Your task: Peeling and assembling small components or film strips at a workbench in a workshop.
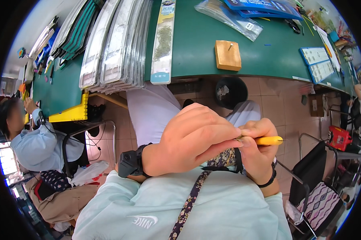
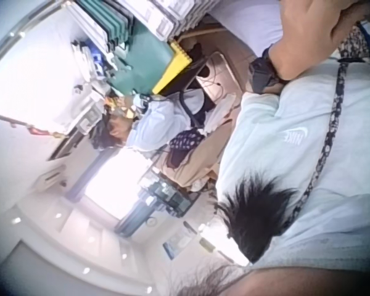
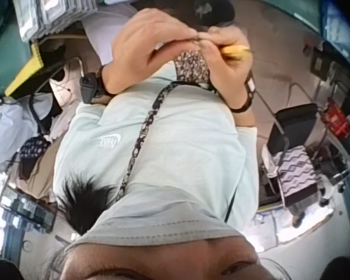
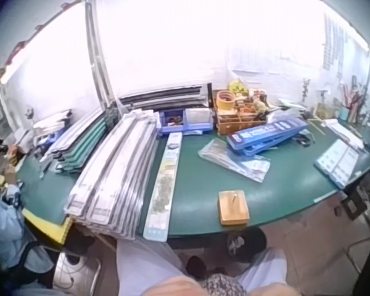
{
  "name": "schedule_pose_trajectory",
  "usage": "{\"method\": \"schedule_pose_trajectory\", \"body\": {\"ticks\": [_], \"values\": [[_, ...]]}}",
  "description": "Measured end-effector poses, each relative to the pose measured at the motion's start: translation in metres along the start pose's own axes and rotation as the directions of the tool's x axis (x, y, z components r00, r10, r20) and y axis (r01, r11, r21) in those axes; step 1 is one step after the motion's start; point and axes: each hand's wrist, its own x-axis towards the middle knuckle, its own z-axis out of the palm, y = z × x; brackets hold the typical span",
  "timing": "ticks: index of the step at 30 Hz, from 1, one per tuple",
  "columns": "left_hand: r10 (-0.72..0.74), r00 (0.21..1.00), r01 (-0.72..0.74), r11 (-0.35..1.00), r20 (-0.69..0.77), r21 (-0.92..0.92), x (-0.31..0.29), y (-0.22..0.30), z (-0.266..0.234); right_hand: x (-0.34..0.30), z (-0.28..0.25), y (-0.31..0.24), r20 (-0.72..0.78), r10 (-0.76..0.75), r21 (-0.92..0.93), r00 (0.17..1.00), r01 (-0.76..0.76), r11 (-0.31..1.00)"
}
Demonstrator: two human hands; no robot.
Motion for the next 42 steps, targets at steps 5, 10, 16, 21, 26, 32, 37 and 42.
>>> {"method": "schedule_pose_trajectory", "body": {"ticks": [5,10,16,21,26,32,37,42], "values": [[-0.024,1.000,0.024,1.000,-0.005,-0.019,0.001,-0.002,0.003,0.000,0.000,0.001,-0.016,-0.031,0.002,0.999,0.031,1.000],[-0.029,1.000,0.029,0.999,-0.008,-0.024,-0.001,-0.001,0.003,-0.001,-0.001,0.002,0.016,-0.065,-0.043,0.998,0.066,0.997],[0.080,0.997,-0.080,0.996,-0.019,0.030,0.000,-0.002,0.000,0.001,0.001,0.001,0.004,-0.020,0.029,1.000,0.019,0.999],[0.114,0.993,-0.119,0.981,0.041,0.155,0.000,0.005,-0.006,0.002,0.002,-0.004,0.053,0.016,0.031,0.998,-0.017,0.999],[0.152,0.985,-0.163,0.975,0.078,0.154,0.000,0.004,-0.008,0.004,-0.004,-0.012,0.142,0.083,-0.055,0.986,-0.076,0.996],[0.200,0.970,-0.218,0.966,0.136,0.137,-0.003,-0.001,-0.007,0.007,-0.009,-0.019,0.211,0.208,-0.229,0.955,-0.159,0.960],[0.208,0.968,-0.225,0.968,0.142,0.114,-0.005,-0.002,-0.006,0.010,-0.009,-0.024,0.281,0.243,-0.362,0.928,-0.132,0.923],[0.154,0.976,-0.164,0.985,0.156,0.056,-0.009,-0.004,-0.004,0.012,-0.010,-0.026,0.326,0.257,-0.405,0.910,-0.111,0.907]]}}
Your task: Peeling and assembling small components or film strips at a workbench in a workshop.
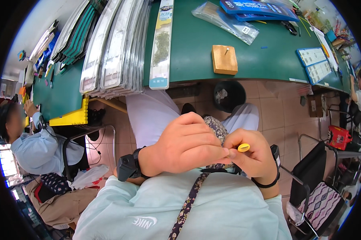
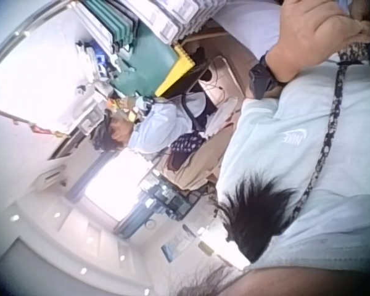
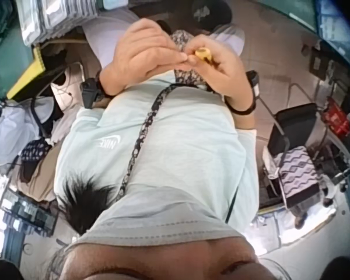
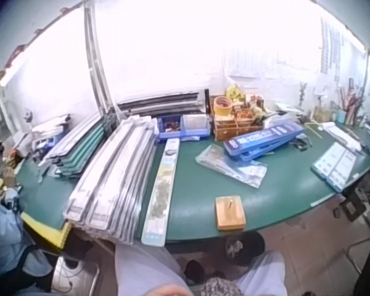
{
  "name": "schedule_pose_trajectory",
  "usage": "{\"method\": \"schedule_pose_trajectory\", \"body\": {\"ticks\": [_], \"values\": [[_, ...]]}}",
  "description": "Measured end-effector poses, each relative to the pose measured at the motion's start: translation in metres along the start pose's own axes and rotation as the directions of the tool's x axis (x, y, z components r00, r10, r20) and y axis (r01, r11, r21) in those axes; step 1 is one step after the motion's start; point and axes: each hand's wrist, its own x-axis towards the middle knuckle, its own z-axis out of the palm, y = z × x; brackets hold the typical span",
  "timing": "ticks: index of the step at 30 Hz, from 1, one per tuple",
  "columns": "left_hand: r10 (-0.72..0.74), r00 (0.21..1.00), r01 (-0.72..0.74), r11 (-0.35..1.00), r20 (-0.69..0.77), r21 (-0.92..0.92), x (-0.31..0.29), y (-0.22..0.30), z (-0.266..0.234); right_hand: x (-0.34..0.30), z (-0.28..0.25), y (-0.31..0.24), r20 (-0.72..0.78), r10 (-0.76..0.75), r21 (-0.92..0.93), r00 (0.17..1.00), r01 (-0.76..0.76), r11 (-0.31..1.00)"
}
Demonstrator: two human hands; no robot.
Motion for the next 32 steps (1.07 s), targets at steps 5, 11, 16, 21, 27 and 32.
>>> {"method": "schedule_pose_trajectory", "body": {"ticks": [5,11,16,21,27,32], "values": [[-0.014,1.000,0.014,1.000,-0.017,0.016,-0.002,-0.001,0.001,0.002,-0.001,0.002,0.042,0.029,0.011,0.999,-0.029,1.000],[-0.025,0.999,0.024,1.000,-0.047,-0.016,-0.003,-0.002,0.003,0.003,0.002,0.004,0.036,0.035,0.072,0.999,-0.037,0.997],[-0.013,0.997,0.013,1.000,-0.076,-0.001,-0.006,-0.005,0.005,0.005,0.005,0.011,-0.023,0.013,0.084,1.000,-0.011,0.996],[-0.049,0.999,0.049,0.994,-0.007,0.101,-0.007,-0.008,-0.001,0.005,0.008,0.023,-0.104,-0.014,0.129,0.994,0.027,0.991],[-0.419,0.877,0.478,0.813,-0.236,0.333,-0.009,-0.048,-0.003,0.001,-0.001,0.029,-0.253,0.030,0.303,0.967,0.049,0.952],[-0.604,0.680,0.704,0.382,-0.414,0.598,-0.034,-0.098,-0.001,-0.004,-0.013,0.037,-0.265,0.067,0.458,0.962,0.065,0.887]]}}
